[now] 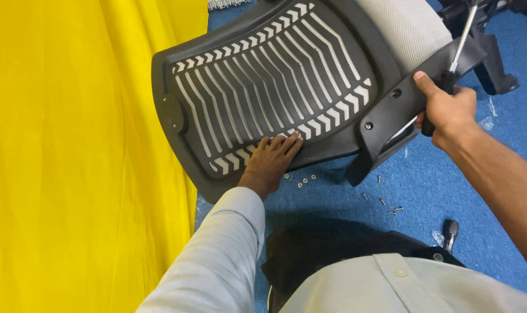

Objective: The person uses a screwdriver to tighten screws on the underside of an office chair seat, securing the seat to its frame. The person holds the seat steady with one hand while turning the screwdriver with the other.

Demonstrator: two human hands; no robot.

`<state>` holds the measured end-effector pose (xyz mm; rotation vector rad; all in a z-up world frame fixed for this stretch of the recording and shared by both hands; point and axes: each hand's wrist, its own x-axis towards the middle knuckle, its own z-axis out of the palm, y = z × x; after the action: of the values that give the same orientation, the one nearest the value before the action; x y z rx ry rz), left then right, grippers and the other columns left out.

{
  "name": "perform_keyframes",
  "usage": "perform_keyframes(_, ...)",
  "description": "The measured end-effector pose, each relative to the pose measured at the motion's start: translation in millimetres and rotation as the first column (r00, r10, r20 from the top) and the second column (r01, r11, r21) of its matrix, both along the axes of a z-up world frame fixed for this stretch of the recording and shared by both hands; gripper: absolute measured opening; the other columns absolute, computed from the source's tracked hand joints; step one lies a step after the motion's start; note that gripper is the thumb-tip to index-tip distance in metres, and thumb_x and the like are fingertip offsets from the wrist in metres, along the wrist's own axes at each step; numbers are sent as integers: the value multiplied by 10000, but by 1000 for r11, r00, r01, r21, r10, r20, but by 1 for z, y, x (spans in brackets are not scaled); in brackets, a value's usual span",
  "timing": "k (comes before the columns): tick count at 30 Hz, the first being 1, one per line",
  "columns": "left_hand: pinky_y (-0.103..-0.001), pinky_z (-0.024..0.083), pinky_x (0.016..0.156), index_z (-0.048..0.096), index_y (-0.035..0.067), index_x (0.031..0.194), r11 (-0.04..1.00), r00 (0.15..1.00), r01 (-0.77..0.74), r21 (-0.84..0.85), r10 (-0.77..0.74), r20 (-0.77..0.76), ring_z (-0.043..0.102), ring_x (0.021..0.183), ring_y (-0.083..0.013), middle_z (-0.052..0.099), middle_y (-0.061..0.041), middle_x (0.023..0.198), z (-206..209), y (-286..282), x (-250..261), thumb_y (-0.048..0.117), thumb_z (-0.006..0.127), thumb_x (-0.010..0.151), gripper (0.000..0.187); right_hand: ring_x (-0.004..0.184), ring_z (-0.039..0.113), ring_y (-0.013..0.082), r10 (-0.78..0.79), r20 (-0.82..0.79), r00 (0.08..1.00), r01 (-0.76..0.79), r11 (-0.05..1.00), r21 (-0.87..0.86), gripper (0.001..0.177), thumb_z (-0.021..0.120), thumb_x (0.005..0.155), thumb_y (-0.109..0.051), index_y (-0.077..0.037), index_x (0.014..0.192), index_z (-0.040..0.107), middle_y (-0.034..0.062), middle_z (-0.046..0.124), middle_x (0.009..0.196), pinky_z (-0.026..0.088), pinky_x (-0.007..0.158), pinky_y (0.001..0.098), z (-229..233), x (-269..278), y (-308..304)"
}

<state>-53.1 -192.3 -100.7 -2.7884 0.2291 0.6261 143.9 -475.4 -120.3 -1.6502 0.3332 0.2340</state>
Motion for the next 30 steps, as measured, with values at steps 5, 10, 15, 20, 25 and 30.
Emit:
perform_keyframes(5, -485, 251, 1231, 176, 210, 1624, 996, 997, 13, -84, -6, 75, 296, 1490, -235, 174, 10, 1690, -6, 6, 0, 79, 755, 816, 1002, 462, 544, 176, 4, -9, 1000, -3, 999, 40, 326, 821, 955, -295, -10, 976, 663, 95, 693, 815, 409, 391, 338, 1, 1, 0)
perform_keyframes(10, -487, 179, 1249, 136, 257, 1618, 991, 994, -86, -101, 78, -81, 219, 1513, -245, 137, 26, 1688, -5, 9, 4, 83, 773, 761, 1082, 471, 556, 180, 26, -16, 1000, -25, 998, 56, 335, 823, 965, -280, 3, 1018, 651, 96, 698, 849, 417, 389, 337, 1, 4, -4)
perform_keyframes(15, -502, 169, 1242, 220, 266, 1590, 984, 990, -128, -127, 120, -68, 232, 1505, -250, 182, 15, 1672, -2, 5, 16, 103, 795, 699, 1073, 486, 566, 177, 40, 4, 999, -40, 994, 97, 322, 810, 983, -266, 3, 1035, 640, 91, 685, 862, 416, 387, 339, -2, 7, -5)
perform_keyframes(20, -526, 222, 1240, 414, 176, 1501, 955, 990, -65, -289, 99, 102, 331, 1469, -302, 337, -90, 1605, -18, 4, 17, 248, 834, 667, 937, 495, 582, 166, 15, 155, 988, -26, 997, 70, 283, 803, 971, -252, -38, 1048, 635, 62, 687, 878, 427, 376, 340, -9, -2, 1)
perform_keyframes(25, -541, 284, 1142, 483, 101, 1444, 847, 970, 79, -526, 57, 237, 371, 1383, -372, 410, -161, 1507, -39, -29, 49, 484, 901, 626, 995, 459, 544, 186, -9, 108, 994, 6, 999, 35, 329, 813, 972, -293, -17, 1015, 639, 82, 680, 824, 414, 383, 345, -8, -6, 2)
perform_keyframes(30, -514, 330, 1132, 489, 63, 1423, 832, 961, 50, -552, 111, 254, 414, 1366, -359, 457, -178, 1422, -51, -58, 82, 539, 877, 689, 957, 449, 552, 181, -31, 82, 996, 30, 999, 15, 343, 821, 954, -311, -22, 1013, 647, 78, 686, 805, 435, 392, 335, -10, -6, 2)
